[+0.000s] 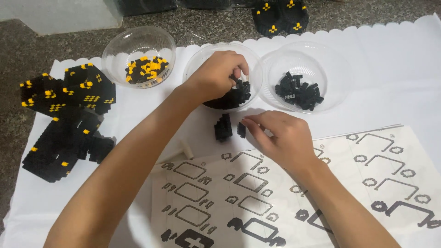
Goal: Assembling a toy gun using small interlocking plastic bricks
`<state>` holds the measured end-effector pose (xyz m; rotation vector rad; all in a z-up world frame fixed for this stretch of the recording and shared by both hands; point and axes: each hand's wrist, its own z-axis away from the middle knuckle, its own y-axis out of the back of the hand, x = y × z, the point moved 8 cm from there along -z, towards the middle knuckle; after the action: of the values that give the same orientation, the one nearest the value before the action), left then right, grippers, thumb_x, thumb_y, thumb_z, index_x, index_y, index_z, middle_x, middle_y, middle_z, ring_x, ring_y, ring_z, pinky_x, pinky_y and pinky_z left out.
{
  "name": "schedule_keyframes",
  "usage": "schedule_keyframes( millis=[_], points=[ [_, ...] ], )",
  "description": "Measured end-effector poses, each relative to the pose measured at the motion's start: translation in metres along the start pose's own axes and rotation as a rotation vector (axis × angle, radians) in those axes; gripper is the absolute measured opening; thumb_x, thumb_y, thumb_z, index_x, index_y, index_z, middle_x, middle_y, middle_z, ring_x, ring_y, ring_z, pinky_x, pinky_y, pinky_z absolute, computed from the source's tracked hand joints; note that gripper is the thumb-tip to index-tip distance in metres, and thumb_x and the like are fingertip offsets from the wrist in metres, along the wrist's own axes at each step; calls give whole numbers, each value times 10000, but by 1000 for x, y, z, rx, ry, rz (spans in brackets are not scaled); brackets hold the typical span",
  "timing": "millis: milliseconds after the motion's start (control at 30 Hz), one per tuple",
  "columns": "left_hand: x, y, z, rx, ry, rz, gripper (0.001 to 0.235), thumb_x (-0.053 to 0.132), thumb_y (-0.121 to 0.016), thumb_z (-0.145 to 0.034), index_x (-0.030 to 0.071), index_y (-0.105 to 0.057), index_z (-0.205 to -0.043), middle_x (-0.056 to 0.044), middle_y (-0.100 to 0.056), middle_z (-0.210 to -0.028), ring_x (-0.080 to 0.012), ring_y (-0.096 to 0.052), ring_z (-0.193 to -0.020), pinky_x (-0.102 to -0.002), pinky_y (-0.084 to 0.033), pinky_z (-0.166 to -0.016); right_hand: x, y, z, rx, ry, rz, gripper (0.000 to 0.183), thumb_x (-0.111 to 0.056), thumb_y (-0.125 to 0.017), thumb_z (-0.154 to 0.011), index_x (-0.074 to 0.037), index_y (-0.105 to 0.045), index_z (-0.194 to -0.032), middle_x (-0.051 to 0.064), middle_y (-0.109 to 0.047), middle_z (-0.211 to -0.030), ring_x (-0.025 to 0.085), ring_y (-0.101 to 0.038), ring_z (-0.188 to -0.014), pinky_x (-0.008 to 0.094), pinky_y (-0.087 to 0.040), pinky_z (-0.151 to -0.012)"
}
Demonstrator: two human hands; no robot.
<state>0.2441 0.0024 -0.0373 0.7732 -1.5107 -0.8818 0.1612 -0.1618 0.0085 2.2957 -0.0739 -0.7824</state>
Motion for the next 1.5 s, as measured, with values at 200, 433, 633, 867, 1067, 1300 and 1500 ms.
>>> schedule_keyframes(
  millis=[200,433,633,867,1067,1300,1500],
  points=[
    [-12,5,6,20,28,103,225,-7,-685,-783,98,-676,-981,-79,-673,-890,-205,-646,-843,-330,-544,-728,6,-2,0,-1,-25,-15,117,-180,-651,-881,-102,-735,-857,77,-658,-581,210,-620,-524,266,-492,-491],
    [17,24,13,40,-4,-290,245,-46,-580,-804,123,-696,-938,-68,-629,-864,-251,-601,-870,-355,-516,-770,7,-3,2,5,-24,-8,118,-196,-650,-882,-119,-734,-851,57,-628,-537,203,-600,-494,267,-484,-478],
    [17,1,6,29,-1,-205,213,34,-620,-825,138,-582,-1007,-14,-615,-929,-227,-610,-914,-377,-515,-805,6,-3,1,7,-30,18,102,-197,-661,-876,-131,-734,-852,58,-632,-548,209,-591,-504,276,-489,-486],
    [10,8,4,-9,59,-49,180,39,-585,-823,120,-599,-983,-65,-696,-848,-246,-657,-805,-390,-507,-719,5,-2,3,13,29,42,132,-192,-631,-898,-115,-728,-851,35,-667,-653,191,-623,-579,280,-464,-509],
    [13,35,19,161,41,171,111,109,-553,-821,160,-645,-855,-25,-673,-796,-164,-608,-687,-313,-445,-636,1,-3,6,29,88,78,132,-157,-620,-908,-112,-725,-842,7,-695,-747,171,-616,-616,282,-431,-521],
    [14,57,54,366,-186,636,413,-62,-626,-776,75,-581,-1163,-88,-676,-1010,-117,-632,-929,-213,-534,-837,-8,7,0,2,129,27,162,-81,-584,-940,-31,-735,-907,71,-722,-848,160,-635,-613,262,-460,-544],
    [45,86,172,517,-131,786,243,-148,-694,-826,-6,-623,-1010,-104,-650,-1044,-139,-619,-942,-221,-539,-930,-4,6,7,41,118,9,157,-43,-639,-986,32,-715,-871,86,-686,-797,165,-588,-654,275,-450,-606]
  ],
)
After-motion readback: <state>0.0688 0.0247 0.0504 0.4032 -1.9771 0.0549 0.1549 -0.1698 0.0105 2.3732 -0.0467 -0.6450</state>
